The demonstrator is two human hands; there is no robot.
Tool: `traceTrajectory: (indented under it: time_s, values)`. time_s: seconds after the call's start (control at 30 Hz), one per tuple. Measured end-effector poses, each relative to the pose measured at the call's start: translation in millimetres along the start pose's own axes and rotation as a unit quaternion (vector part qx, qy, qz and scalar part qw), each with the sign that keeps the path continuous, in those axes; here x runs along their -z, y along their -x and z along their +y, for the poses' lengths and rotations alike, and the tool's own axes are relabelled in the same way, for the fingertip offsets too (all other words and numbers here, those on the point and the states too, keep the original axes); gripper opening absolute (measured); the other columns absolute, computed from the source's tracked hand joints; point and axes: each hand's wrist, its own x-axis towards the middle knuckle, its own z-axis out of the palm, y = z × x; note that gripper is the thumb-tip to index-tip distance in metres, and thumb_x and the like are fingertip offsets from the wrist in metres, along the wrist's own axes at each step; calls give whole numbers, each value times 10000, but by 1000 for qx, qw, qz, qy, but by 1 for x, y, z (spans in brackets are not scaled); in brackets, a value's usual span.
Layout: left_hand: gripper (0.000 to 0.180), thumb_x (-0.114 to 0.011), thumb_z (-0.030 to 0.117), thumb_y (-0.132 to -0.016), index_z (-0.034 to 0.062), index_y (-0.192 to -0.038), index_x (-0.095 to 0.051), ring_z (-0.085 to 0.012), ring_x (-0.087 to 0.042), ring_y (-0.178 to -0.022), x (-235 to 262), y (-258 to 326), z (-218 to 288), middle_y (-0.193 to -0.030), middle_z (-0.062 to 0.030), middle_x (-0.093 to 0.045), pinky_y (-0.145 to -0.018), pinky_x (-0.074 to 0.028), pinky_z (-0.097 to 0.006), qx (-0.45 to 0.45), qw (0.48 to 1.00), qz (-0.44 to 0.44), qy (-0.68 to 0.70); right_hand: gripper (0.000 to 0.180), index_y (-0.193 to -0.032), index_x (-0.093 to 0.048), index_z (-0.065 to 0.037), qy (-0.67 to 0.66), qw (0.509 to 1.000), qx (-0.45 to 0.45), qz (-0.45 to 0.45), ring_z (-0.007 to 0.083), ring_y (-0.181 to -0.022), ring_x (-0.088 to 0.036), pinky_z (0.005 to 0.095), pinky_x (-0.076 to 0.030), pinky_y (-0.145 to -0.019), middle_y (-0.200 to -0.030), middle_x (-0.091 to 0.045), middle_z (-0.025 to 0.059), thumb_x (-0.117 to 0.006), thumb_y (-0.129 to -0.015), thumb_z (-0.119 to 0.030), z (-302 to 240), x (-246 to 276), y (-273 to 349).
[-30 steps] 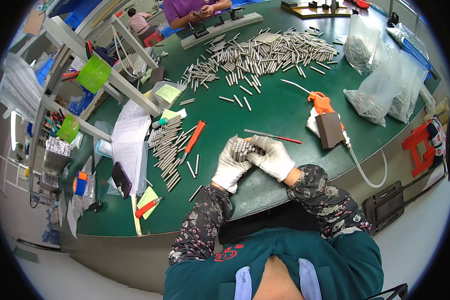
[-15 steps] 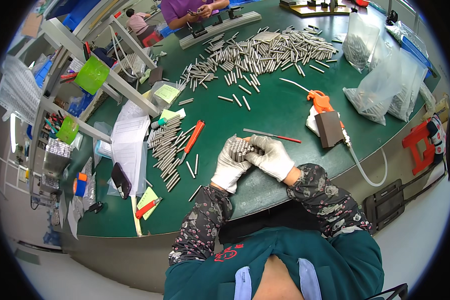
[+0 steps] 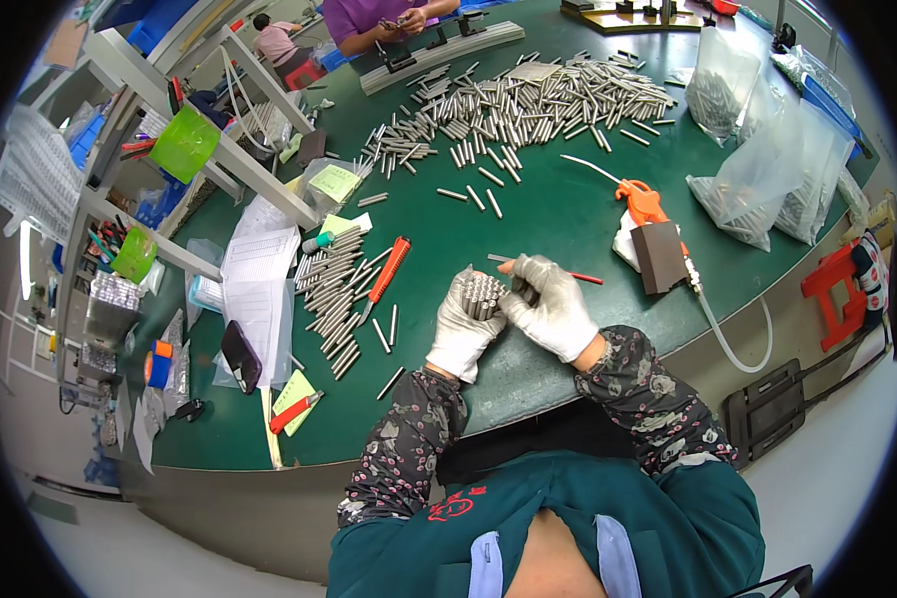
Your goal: The worker is organizing and bundling small metal rods on a workbench in a manufacturing environment.
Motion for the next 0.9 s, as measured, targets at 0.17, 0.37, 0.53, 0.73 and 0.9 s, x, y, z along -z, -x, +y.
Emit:
traceTrajectory:
  time_s: [0.17,0.37,0.53,0.73,0.9]
  values:
    - [588,-637,-87,-647,51,-1158,-380,-98,-542,-906,6,0,-5,-997,-13,-529,-803,-459,-229,-30,995,-3,-93,101,-759,-562,-54,46,989,133,40,264,-675,-549,352,-444,-612,-718,-548,91,-608,-670,-72,-2,0,-2]
    - [618,-647,-88,-653,69,-1187,-377,-99,-540,-921,7,0,-9,-1016,-4,-522,-812,-459,-233,-11,999,-12,-36,109,-741,-565,-43,78,980,181,-4,271,-673,-544,354,-436,-606,-682,-537,83,-626,-653,-23,-9,3,-8]
    - [648,-641,-102,-668,77,-1223,-359,-119,-531,-971,5,3,-10,-1059,-9,-510,-838,-462,-256,-18,999,-25,30,146,-809,-573,-57,220,948,212,-85,268,-718,-549,357,-443,-623,-740,-551,82,-613,-673,-92,-22,10,-17]
    - [655,-633,-104,-679,86,-1237,-348,-128,-518,-1004,9,0,-15,-1092,-22,-503,-855,-459,-269,-71,994,-45,-64,195,-875,-555,-63,368,886,257,-119,241,-744,-547,351,-445,-611,-799,-553,77,-547,-683,-97,-34,8,-19]
    - [610,-621,-94,-658,67,-1198,-388,-113,-535,-962,1,-1,-8,-1018,-11,-540,-829,-452,-245,-11,999,-19,43,154,-839,-539,-65,376,886,249,-109,244,-730,-546,352,-440,-607,-777,-548,79,-552,-685,-78,-40,16,-24]
